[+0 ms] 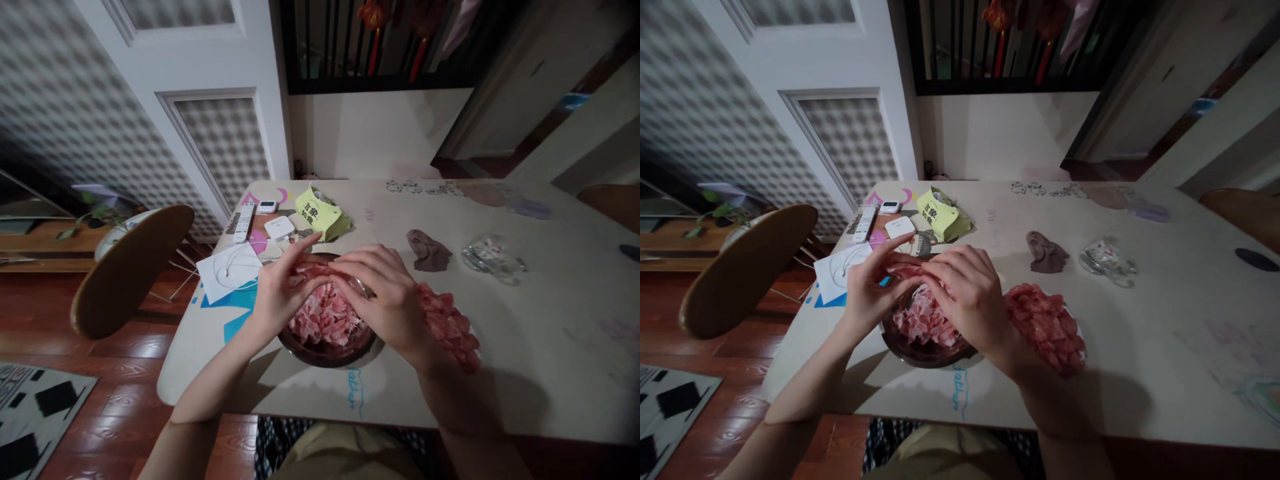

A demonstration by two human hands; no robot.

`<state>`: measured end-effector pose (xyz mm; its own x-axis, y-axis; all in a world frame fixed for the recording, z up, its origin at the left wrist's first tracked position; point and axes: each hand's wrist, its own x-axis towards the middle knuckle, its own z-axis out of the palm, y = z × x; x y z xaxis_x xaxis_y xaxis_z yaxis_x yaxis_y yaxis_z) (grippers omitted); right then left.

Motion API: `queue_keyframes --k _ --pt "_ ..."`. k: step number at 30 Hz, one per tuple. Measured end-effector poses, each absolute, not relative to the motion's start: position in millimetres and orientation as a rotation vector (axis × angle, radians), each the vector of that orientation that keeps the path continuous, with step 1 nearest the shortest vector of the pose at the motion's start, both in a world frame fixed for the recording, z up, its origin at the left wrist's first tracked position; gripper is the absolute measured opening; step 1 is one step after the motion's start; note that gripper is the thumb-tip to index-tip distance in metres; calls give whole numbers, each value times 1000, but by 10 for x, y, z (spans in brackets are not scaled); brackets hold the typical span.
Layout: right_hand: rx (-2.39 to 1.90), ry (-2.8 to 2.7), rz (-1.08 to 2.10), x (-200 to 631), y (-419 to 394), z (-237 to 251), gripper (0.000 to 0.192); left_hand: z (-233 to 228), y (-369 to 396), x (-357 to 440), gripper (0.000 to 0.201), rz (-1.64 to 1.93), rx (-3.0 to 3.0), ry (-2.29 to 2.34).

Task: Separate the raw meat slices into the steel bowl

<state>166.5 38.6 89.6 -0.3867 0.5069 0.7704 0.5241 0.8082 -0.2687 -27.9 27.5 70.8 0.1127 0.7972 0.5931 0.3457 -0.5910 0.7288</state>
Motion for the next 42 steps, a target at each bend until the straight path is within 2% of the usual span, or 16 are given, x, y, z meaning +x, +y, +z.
queue_keyframes --k 6,14,22,27,33,38,42 --pt "-765 -2094 -232 1666 386 878 16 758 209 -262 63 1438 2071 1232" --pt "-755 -2088 -427 1588 401 837 12 755 150 -226 56 1349 2279 1355" --pt "-951 -2031 -175 1716 441 892 13 765 213 -335 58 1463 2141 1336" --pt "-963 -2140 -60 1805 487 862 20 822 269 -472 55 1561 2122 1406" --pt "-993 -2260 19 1805 526 792 19 836 338 -561 65 1486 2073 1369" --pt "-945 -2117 66 1753 512 813 12 837 359 -511 67 1411 2002 1221" --pt "-855 -2114 152 1638 450 815 22 805 351 -470 63 1409 1984 1152"
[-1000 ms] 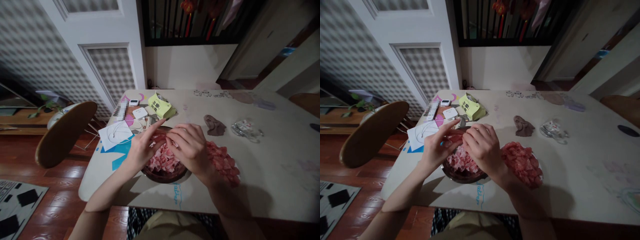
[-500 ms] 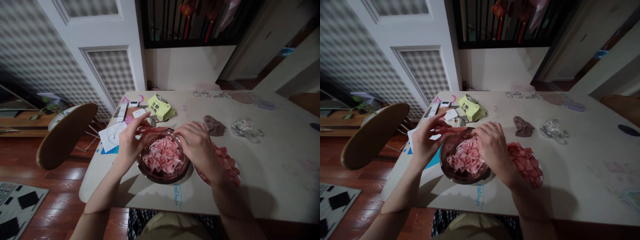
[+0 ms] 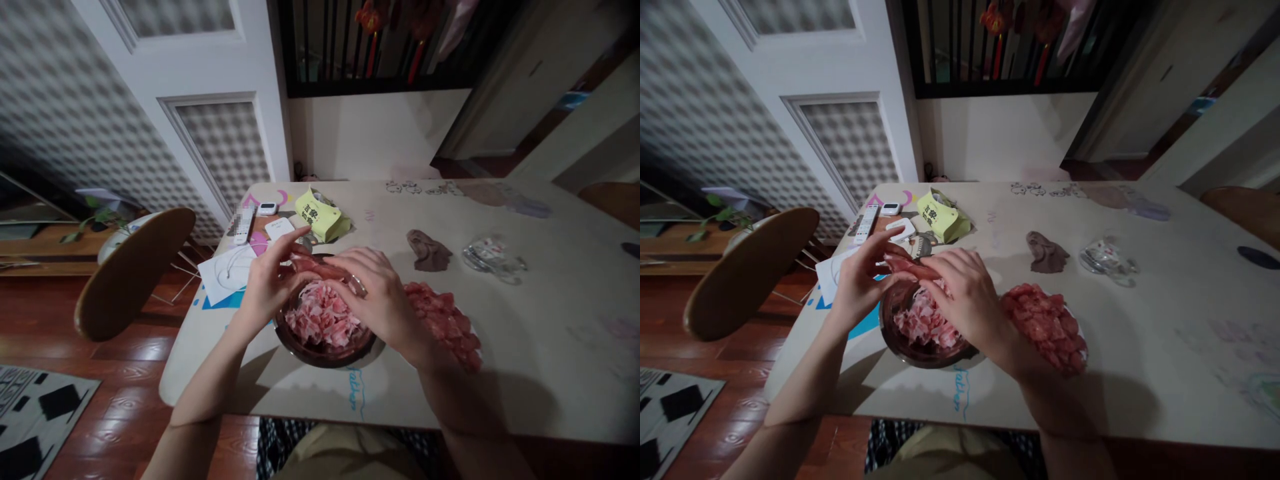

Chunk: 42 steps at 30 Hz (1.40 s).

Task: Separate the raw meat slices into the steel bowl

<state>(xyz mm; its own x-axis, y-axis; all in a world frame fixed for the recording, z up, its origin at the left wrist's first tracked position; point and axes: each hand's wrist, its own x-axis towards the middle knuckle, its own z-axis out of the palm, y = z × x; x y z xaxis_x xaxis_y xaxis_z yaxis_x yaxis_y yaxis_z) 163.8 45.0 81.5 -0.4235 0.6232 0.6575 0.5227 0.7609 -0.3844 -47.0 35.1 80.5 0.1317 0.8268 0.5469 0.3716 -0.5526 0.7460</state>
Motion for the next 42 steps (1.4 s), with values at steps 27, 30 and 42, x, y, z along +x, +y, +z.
queue_keyframes --k 27,30,42 --pt "-842 -1799 -127 1440 175 687 37 674 284 -292 49 1995 2682 1149" --pt "-817 -1807 -210 1429 163 682 46 634 269 -305 54 1964 2697 1161" --pt "-767 -1855 -327 1397 128 723 57 576 209 -370 59 1850 2807 1164"
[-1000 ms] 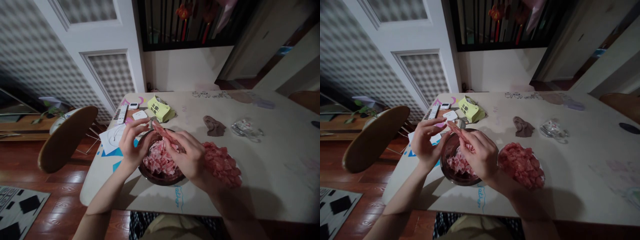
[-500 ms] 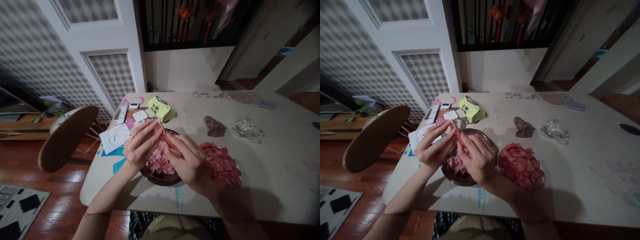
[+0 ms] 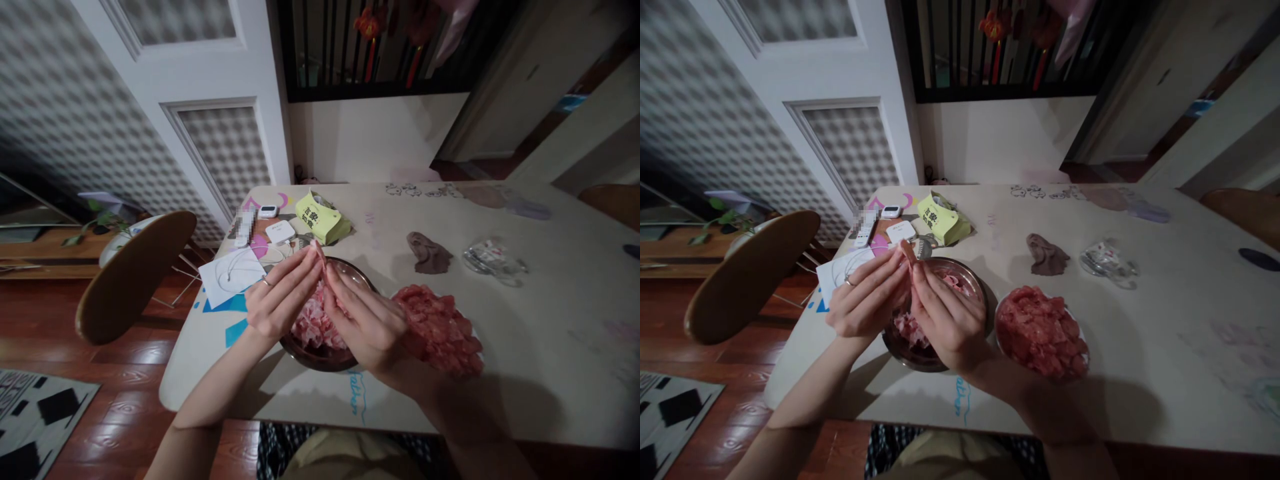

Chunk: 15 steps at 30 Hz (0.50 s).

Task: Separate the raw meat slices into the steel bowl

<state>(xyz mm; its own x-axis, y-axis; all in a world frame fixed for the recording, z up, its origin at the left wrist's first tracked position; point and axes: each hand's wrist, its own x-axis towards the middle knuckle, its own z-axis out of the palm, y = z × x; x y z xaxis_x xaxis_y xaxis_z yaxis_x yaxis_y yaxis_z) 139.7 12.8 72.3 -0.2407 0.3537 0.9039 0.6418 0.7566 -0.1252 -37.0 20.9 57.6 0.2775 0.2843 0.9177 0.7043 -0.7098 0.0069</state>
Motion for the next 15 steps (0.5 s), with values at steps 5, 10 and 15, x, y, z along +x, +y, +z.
queue_keyframes --k 5,10,15 --pt "-765 -1853 -316 1381 110 705 51 580 185 -382 54 -1396 -2148 -922" --pt "-740 -1858 -283 1372 90 704 49 622 139 -374 50 -1386 -2114 -914" --pt "-771 -1813 -258 1386 101 726 51 691 176 -385 47 -1405 -2158 -865"
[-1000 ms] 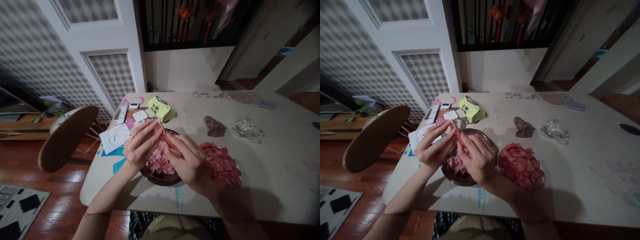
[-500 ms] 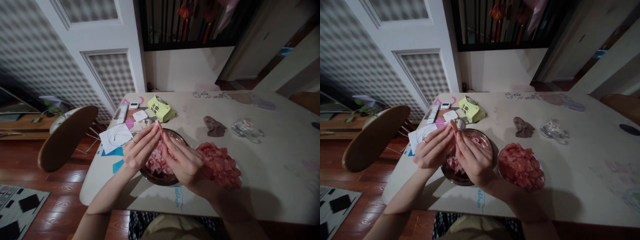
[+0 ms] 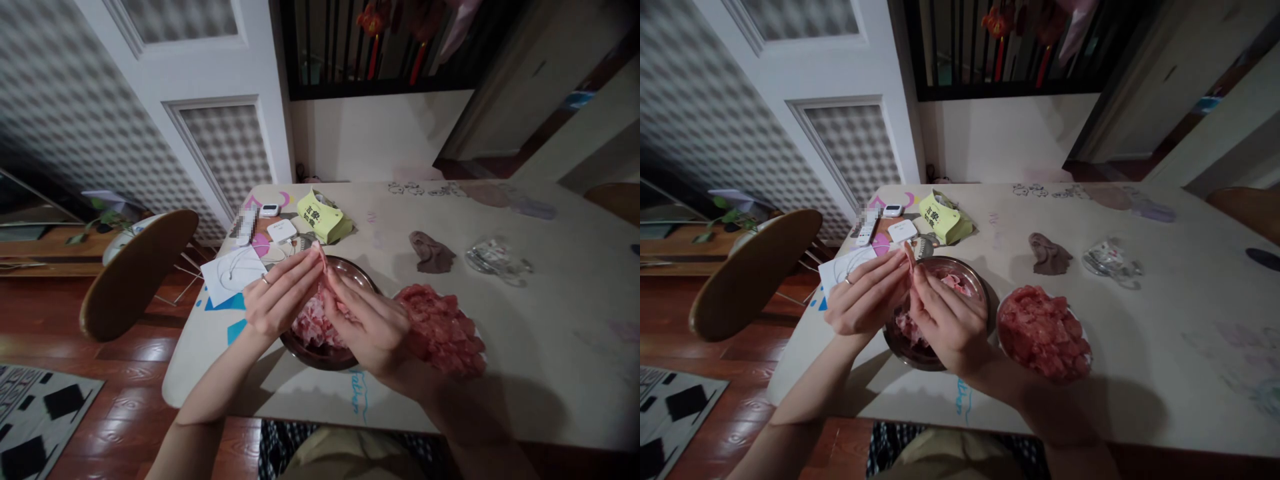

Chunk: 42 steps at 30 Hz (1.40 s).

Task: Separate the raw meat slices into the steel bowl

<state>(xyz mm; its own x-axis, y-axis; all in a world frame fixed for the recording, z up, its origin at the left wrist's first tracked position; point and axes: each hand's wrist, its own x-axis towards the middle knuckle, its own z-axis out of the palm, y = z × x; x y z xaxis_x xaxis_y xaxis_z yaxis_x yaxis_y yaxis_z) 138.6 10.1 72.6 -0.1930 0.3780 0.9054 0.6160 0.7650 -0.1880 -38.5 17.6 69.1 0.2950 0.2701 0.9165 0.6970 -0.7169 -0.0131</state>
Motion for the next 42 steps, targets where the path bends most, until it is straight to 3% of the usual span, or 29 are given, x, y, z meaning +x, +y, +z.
queue_keyframes --k 15,22,42 --pt "-790 -1898 -354 1442 115 764 34 776 260 -560 50 -1090 -2032 -798" --pt "-810 -1890 -322 1426 99 760 33 829 293 -593 44 -1125 -2170 -780" --pt "-773 -1900 -224 1405 86 729 50 759 295 -542 36 -1231 -2089 -771"
